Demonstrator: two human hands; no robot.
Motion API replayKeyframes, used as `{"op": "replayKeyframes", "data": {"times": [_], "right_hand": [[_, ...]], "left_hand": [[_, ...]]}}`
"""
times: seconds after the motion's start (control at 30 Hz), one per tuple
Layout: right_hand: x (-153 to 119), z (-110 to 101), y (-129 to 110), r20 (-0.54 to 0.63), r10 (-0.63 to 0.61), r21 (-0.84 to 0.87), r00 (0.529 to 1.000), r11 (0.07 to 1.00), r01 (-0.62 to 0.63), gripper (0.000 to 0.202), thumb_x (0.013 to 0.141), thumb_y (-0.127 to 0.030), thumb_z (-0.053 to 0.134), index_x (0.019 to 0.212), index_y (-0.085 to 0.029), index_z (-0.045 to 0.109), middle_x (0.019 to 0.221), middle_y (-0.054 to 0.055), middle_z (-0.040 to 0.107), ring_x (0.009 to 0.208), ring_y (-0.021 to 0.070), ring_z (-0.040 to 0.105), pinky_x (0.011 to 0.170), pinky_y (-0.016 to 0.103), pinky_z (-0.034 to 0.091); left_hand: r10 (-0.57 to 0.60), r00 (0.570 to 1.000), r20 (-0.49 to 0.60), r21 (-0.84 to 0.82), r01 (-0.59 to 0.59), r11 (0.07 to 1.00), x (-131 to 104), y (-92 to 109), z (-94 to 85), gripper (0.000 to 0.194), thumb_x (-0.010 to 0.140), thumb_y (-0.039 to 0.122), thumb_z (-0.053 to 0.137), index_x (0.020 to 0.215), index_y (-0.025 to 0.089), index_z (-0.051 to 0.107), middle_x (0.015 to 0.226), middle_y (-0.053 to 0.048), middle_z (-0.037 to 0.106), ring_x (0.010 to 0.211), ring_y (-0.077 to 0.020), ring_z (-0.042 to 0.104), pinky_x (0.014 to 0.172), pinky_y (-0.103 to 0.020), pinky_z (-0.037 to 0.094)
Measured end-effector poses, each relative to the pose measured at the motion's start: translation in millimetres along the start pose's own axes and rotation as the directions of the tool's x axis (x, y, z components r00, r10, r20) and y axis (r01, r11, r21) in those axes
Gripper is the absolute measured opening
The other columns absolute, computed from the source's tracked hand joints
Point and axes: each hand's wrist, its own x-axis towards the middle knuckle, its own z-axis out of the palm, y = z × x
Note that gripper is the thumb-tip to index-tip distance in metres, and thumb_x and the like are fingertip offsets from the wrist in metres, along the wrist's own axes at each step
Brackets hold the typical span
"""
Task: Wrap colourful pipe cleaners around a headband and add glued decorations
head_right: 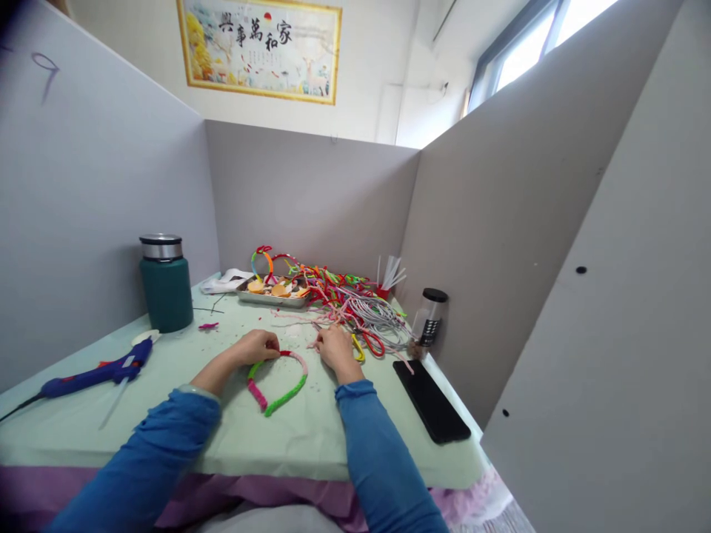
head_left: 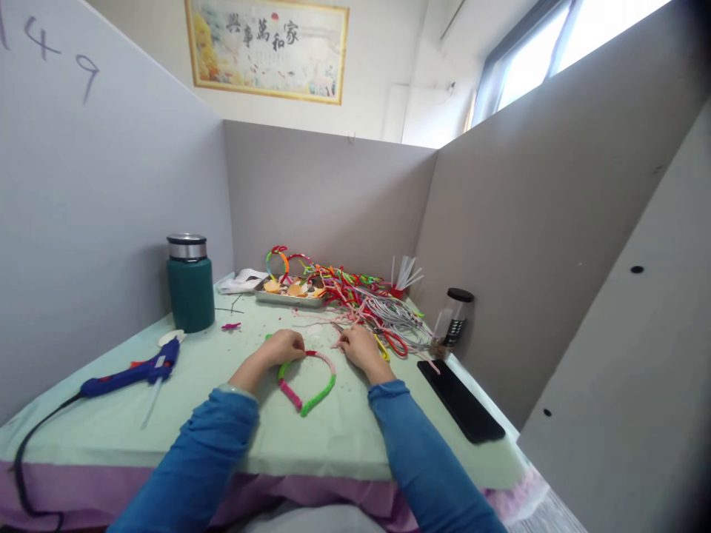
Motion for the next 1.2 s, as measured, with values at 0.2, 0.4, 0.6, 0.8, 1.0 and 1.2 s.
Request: {"op": "replayKeyframes", "data": {"times": [0.2,0.4,0.6,0.8,1.0,1.2], "right_hand": [[3.1,0.0,2.4,-0.182,0.059,0.078,0.981,0.996,-0.046,0.021,0.087,-0.029,0.047,0.091,-0.021,0.066,0.096,0.005,0.067,0.091,0.0168,0.057,0.078,0.025,0.036],[2.3,1.0,-0.7,-0.163,0.006,0.120,0.987,0.993,0.014,0.018,0.086,-0.028,0.050,0.090,-0.023,0.067,0.093,0.003,0.068,0.090,0.0160,0.058,0.077,0.023,0.036],[3.2,1.6,2.2,-0.154,0.003,0.134,0.988,0.991,0.018,0.023,0.084,-0.023,0.049,0.099,-0.025,0.067,0.101,0.001,0.068,0.094,0.0159,0.057,0.080,0.024,0.037],[2.5,1.7,2.7,-0.074,-0.029,0.111,0.997,0.993,0.037,0.023,0.084,-0.024,0.049,0.096,-0.023,0.069,0.102,0.004,0.067,0.097,0.0168,0.056,0.086,0.025,0.036],[1.1,6.7,-2.8,-0.050,-0.107,0.068,0.993,0.992,0.110,0.024,0.084,-0.027,0.053,0.102,-0.024,0.068,0.106,0.006,0.064,0.102,0.0192,0.052,0.087,0.027,0.035],[2.9,12.1,-3.4,0.003,-0.117,0.020,0.993,0.993,0.117,0.023,0.085,-0.029,0.051,0.096,-0.024,0.070,0.099,0.007,0.064,0.099,0.0208,0.050,0.082,0.029,0.034]], "left_hand": [[-0.005,1.000,0.006,0.011,0.005,1.000,-0.4,0.4,-0.2,0.021,0.068,0.035,0.060,0.080,0.021,0.070,0.083,-0.002,0.070,0.077,-0.0157,0.061,0.065,-0.021,0.041],[-0.022,0.999,-0.035,0.043,0.023,0.999,-2.4,3.2,-2.2,0.018,0.069,0.034,0.060,0.077,0.021,0.070,0.083,-0.003,0.071,0.078,-0.0164,0.061,0.065,-0.021,0.042],[-0.027,0.999,-0.044,0.033,0.028,0.999,-3.7,4.1,-4.0,0.018,0.069,0.034,0.061,0.078,0.020,0.070,0.083,-0.004,0.071,0.077,-0.0168,0.061,0.064,-0.021,0.041],[-0.019,0.999,-0.032,0.054,0.020,0.998,-4.1,3.2,-4.1,0.020,0.070,0.033,0.060,0.080,0.020,0.071,0.083,-0.004,0.071,0.074,-0.0163,0.061,0.063,-0.022,0.040],[0.054,0.999,0.001,-0.004,-0.054,0.999,-7.4,10.6,-2.9,0.023,0.072,0.036,0.059,0.080,0.019,0.073,0.078,-0.003,0.071,0.070,-0.0153,0.060,0.063,-0.022,0.041],[0.138,0.982,-0.126,0.023,-0.137,0.990,-8.4,24.8,2.3,0.025,0.075,0.036,0.056,0.083,0.021,0.074,0.088,-0.006,0.071,0.079,-0.0172,0.061,0.072,-0.024,0.042]]}}
